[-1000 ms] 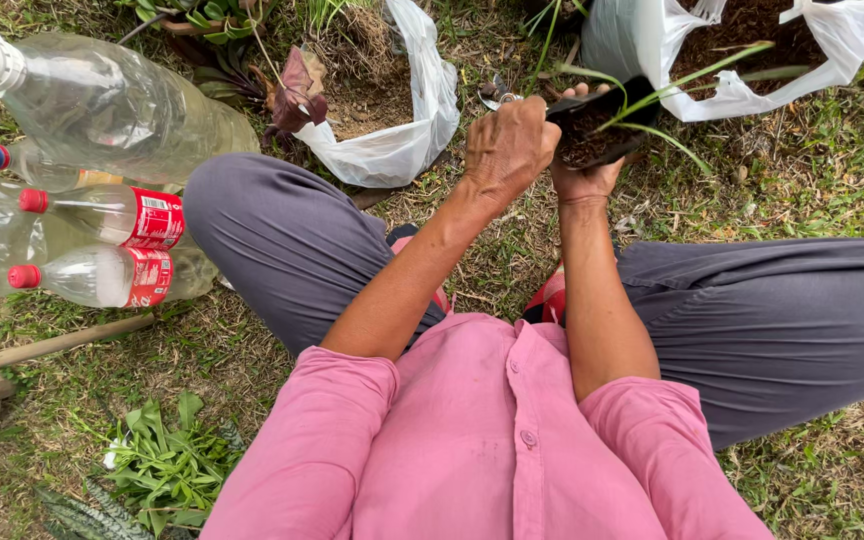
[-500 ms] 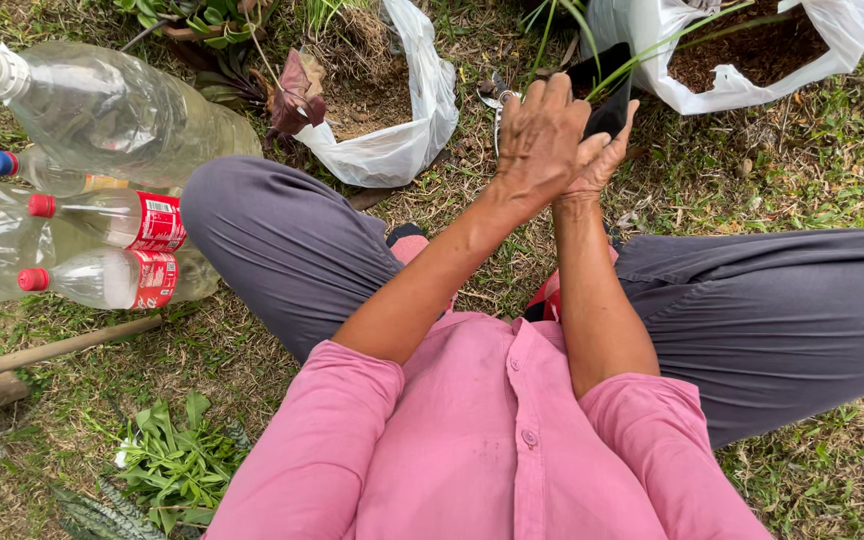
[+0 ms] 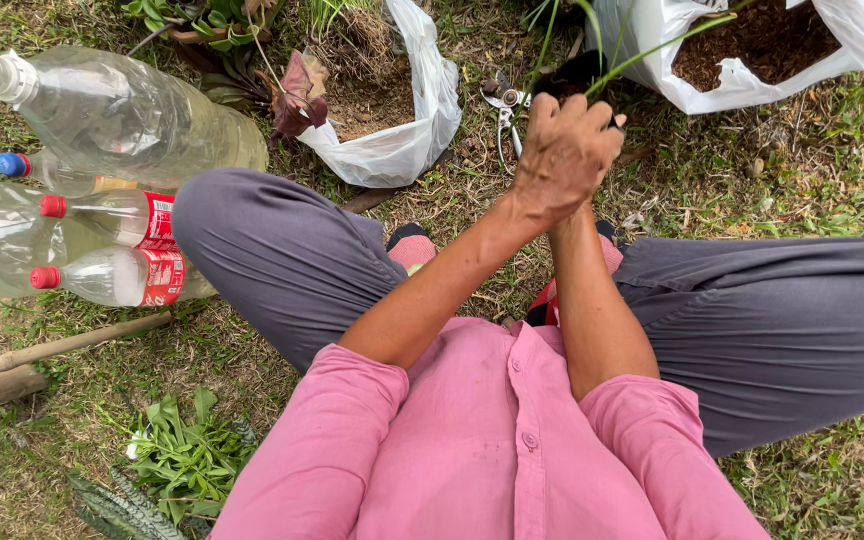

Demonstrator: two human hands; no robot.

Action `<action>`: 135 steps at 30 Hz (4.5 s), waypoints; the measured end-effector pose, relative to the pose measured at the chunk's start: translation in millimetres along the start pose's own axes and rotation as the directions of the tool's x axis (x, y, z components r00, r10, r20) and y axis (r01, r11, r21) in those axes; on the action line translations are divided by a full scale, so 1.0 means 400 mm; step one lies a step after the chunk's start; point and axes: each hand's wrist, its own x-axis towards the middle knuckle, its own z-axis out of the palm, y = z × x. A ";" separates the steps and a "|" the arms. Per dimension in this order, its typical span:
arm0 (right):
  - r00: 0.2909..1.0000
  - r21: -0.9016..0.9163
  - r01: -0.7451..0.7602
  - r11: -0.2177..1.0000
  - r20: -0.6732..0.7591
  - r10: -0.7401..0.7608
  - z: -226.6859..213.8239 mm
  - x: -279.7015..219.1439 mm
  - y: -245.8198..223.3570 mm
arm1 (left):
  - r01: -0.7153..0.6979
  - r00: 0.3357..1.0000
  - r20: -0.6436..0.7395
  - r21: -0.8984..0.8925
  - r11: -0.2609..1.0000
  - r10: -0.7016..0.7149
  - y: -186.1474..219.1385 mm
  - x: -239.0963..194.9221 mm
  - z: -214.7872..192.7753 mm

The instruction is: The person removes a plant from a bundle, places it into a small black pot, and fills the pot with soil by hand from a bag, occasionally using shears to trim the plant.

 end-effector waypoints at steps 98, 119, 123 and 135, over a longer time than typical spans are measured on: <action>0.914 -0.131 -0.102 0.986 -0.404 0.041 0.178 0.029 0.004 | 0.418 0.900 0.129 -0.518 0.746 -0.416 -0.165 -0.051 -0.210; 0.938 -0.119 -0.131 0.984 -0.335 0.084 0.198 0.027 0.022 | 0.619 0.756 0.195 -0.524 0.585 -0.625 -0.260 0.036 -0.060; 0.934 -0.148 -0.109 0.983 -0.355 0.050 0.208 0.033 0.027 | 0.534 0.819 0.186 -0.592 0.603 -0.543 -0.253 0.034 -0.089; 0.964 -0.120 -0.226 0.967 -0.172 0.204 0.164 0.002 0.017 | 0.309 0.948 0.145 -0.632 0.711 -0.284 -0.202 -0.031 -0.211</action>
